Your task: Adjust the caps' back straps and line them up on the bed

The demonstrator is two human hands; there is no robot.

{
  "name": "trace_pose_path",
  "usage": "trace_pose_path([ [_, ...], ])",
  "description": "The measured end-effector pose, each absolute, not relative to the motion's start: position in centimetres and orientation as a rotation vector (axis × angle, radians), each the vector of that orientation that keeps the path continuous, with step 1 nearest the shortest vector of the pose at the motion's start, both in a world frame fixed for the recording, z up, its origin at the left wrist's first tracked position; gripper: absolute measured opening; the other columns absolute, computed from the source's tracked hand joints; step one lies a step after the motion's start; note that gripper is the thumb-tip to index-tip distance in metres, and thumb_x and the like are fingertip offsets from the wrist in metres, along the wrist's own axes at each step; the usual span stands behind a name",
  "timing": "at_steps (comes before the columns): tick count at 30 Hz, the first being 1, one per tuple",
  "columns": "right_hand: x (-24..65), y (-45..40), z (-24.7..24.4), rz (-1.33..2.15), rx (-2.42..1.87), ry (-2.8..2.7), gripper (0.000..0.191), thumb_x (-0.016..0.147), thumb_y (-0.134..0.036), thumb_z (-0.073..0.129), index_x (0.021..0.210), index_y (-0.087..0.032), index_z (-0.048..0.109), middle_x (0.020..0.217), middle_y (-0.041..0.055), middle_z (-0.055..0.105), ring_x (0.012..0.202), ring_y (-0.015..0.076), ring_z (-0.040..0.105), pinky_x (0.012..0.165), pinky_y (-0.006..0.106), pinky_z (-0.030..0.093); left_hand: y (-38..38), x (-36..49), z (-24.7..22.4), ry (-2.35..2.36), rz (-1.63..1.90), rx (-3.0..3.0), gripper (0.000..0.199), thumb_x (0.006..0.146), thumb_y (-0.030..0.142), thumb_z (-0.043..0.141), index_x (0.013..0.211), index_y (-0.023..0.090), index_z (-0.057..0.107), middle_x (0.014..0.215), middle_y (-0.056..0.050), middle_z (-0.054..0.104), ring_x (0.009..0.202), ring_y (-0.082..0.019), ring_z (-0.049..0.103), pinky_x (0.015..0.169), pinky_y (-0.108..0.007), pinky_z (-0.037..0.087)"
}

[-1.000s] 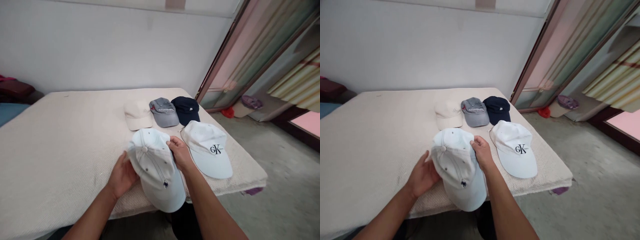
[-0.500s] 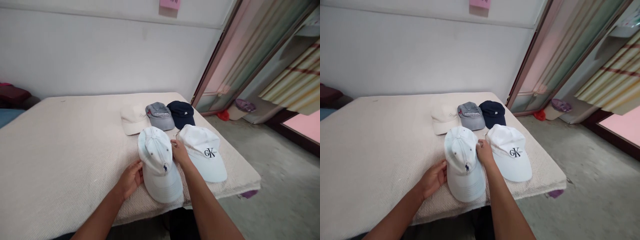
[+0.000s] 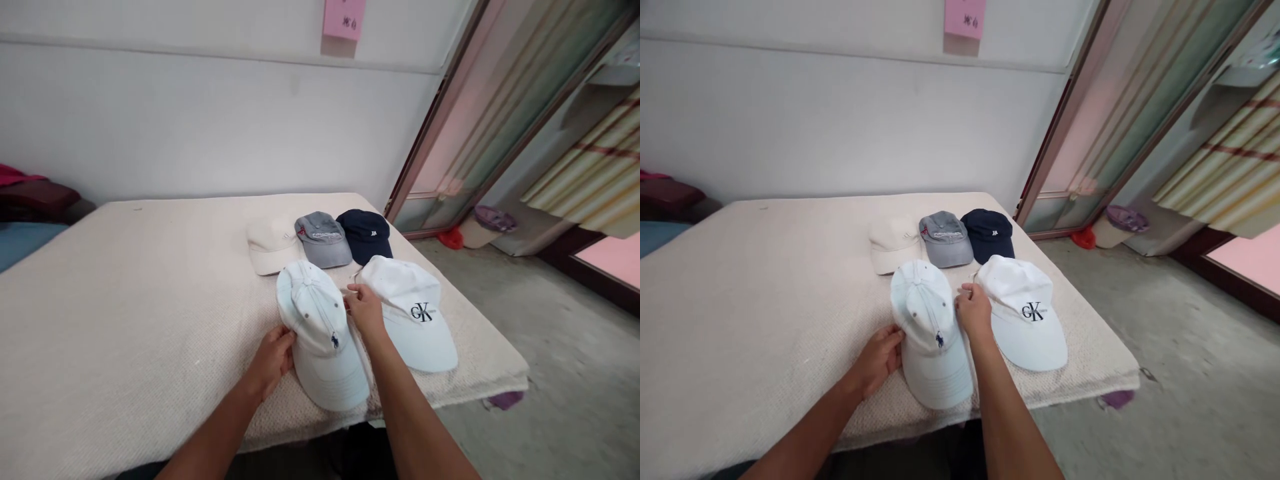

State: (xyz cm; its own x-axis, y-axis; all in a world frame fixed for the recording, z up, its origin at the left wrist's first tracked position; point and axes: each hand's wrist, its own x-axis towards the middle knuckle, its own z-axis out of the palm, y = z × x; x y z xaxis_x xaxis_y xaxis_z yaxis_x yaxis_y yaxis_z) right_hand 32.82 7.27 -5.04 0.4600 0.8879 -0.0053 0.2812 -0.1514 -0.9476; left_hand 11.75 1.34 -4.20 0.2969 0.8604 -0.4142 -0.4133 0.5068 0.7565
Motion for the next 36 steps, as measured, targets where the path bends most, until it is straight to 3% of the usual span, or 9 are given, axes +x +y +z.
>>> trace_pose_path([
  [7,31.2,5.2,-3.6,0.648,-1.617,-0.929,0.030,0.071,-0.027,0.050,0.096,-0.014,0.059,0.066,0.0029,0.063,0.062,0.0208,0.061,0.064,0.034,0.048,0.2,8.9,-5.2,1.260,1.141,0.825,0.025,0.073,0.025,0.067,0.093,0.015,0.057,0.087,-0.008,0.066,0.078,-0.020,0.066,0.068,-0.031,0.051],
  [14,26.8,2.0,2.0,0.273,-1.494,-1.049,0.026,0.079,-0.030,0.047,0.098,-0.016,0.058,0.087,0.0091,0.064,0.079,0.0229,0.058,0.078,0.036,0.044,-3.3,3.2,-4.6,1.367,1.143,0.847,0.016,0.066,0.025,0.067,0.077,0.017,0.058,0.055,0.002,0.059,0.046,-0.013,0.055,0.041,-0.022,0.037],
  [19,21.9,-2.6,1.0,0.550,-1.451,-1.248,0.019,0.081,-0.033,0.050,0.093,-0.021,0.058,0.081,0.0056,0.061,0.075,0.0227,0.055,0.071,0.035,0.043,-6.7,-0.3,-4.6,1.368,1.143,0.776,0.016,0.065,0.029,0.065,0.071,0.018,0.055,0.054,0.003,0.057,0.043,-0.013,0.055,0.039,-0.023,0.038],
  [23,17.7,-4.5,-1.8,0.918,-1.389,-1.129,0.022,0.075,-0.029,0.052,0.095,-0.019,0.056,0.065,-0.0001,0.052,0.056,0.0178,0.048,0.054,0.031,0.041,-8.1,-3.0,-3.9,1.402,1.145,0.711,0.026,0.068,0.029,0.061,0.089,0.015,0.056,0.051,0.004,0.054,0.040,-0.012,0.051,0.038,-0.023,0.037],
  [25,15.7,-4.9,-1.3,1.129,-1.278,-1.068,0.042,0.073,-0.028,0.054,0.113,-0.018,0.049,0.058,-0.0040,0.048,0.048,0.0151,0.044,0.047,0.028,0.037,-8.6,-4.4,-1.8,1.454,1.182,0.751,0.046,0.070,0.027,0.059,0.113,0.011,0.052,0.044,0.008,0.049,0.035,-0.010,0.043,0.037,-0.021,0.034],
  [28,13.1,-5.1,2.8,1.244,-1.065,-1.073,0.074,0.074,-0.026,0.057,0.139,-0.018,0.023,0.056,-0.0075,0.046,0.046,0.0131,0.043,0.047,0.026,0.038,-9.4,-6.4,4.0,1.402,1.317,0.943,0.079,0.076,0.028,0.058,0.144,0.017,0.021,0.043,0.012,0.045,0.034,-0.009,0.038,0.037,-0.019,0.032],
  [32,10.7,-5.2,10.7,1.043,-0.866,-1.239,0.079,0.078,-0.024,0.056,0.145,-0.027,0.014,0.064,-0.0057,0.051,0.051,0.0121,0.046,0.049,0.026,0.043,-11.1,-8.0,12.5,1.334,1.528,1.119,0.097,0.072,0.025,0.064,0.149,0.025,0.005,0.047,0.014,0.036,0.037,-0.008,0.035,0.039,-0.018,0.034],
  [36,9.5,-5.5,16.1,0.778,-0.866,-1.405,0.077,0.081,-0.020,0.053,0.146,-0.028,0.013,0.067,-0.0042,0.051,0.057,0.0129,0.048,0.055,0.029,0.045,-12.4,-8.1,17.0,1.415,1.599,1.184,0.098,0.067,0.015,0.066,0.148,0.027,0.013,0.049,0.013,0.034,0.039,-0.008,0.033,0.043,-0.018,0.032],
])
